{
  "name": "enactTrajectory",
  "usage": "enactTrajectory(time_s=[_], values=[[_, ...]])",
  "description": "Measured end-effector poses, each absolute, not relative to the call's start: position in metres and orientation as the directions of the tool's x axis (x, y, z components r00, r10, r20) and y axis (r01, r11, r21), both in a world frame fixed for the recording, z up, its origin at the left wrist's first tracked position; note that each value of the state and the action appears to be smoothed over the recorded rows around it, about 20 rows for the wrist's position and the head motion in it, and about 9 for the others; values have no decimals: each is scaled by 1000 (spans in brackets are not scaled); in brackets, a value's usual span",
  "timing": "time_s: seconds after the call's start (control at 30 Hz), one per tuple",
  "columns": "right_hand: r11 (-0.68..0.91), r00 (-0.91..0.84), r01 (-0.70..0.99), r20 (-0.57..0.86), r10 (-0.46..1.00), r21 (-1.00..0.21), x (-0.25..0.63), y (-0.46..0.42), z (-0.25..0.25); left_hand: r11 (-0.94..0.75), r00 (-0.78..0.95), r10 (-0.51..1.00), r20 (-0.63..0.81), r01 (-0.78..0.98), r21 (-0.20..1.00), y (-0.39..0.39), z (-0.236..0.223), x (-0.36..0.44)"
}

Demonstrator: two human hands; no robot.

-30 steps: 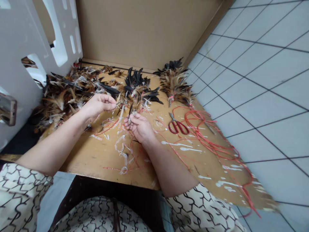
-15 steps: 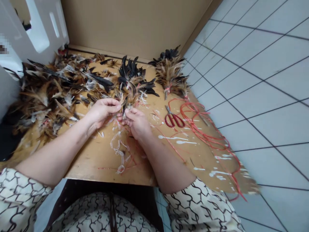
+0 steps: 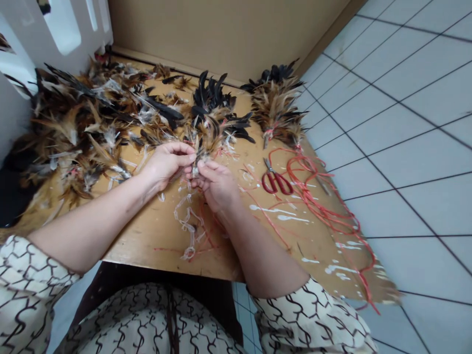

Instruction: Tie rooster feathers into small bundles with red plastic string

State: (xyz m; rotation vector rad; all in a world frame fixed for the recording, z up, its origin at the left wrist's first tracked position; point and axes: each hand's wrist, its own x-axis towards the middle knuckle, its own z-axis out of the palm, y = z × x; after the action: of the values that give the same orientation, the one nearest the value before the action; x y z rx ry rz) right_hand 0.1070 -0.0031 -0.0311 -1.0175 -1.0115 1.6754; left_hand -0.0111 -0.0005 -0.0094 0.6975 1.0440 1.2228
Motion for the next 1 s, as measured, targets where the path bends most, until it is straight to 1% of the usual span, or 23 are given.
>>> enactTrajectory(time_s=[0.13,0.2,0.37,0.43,0.53,0.67,0.8,1.0], values=[[-243,-244,-253,-182,953,-936,107,-4,-32,187,25,981,-193,-387,903,0,-15,-10],[-229,-232,-238,-174,957,-944,107,-4,-32,179,11,982,-190,-390,903,0,-17,-9],[-209,-193,-224,-167,967,-952,107,-3,-33,246,-13,962,-274,-402,882,1,-17,-11],[-213,-184,-223,-173,968,-951,107,-2,-33,278,2,953,-304,-414,867,1,-16,-12],[-226,-179,-225,-188,966,-948,107,-1,-35,296,48,950,-308,-446,845,1,-14,-12],[-213,-178,-293,-166,970,-932,105,-2,-36,311,102,948,-301,-492,813,-2,-14,-8],[-225,-203,-386,-155,967,-894,102,-4,-34,313,111,947,-302,-542,780,-8,-12,-1],[-265,-258,-382,-173,950,-885,102,-6,-30,309,142,950,-279,-557,771,-9,-12,1]])
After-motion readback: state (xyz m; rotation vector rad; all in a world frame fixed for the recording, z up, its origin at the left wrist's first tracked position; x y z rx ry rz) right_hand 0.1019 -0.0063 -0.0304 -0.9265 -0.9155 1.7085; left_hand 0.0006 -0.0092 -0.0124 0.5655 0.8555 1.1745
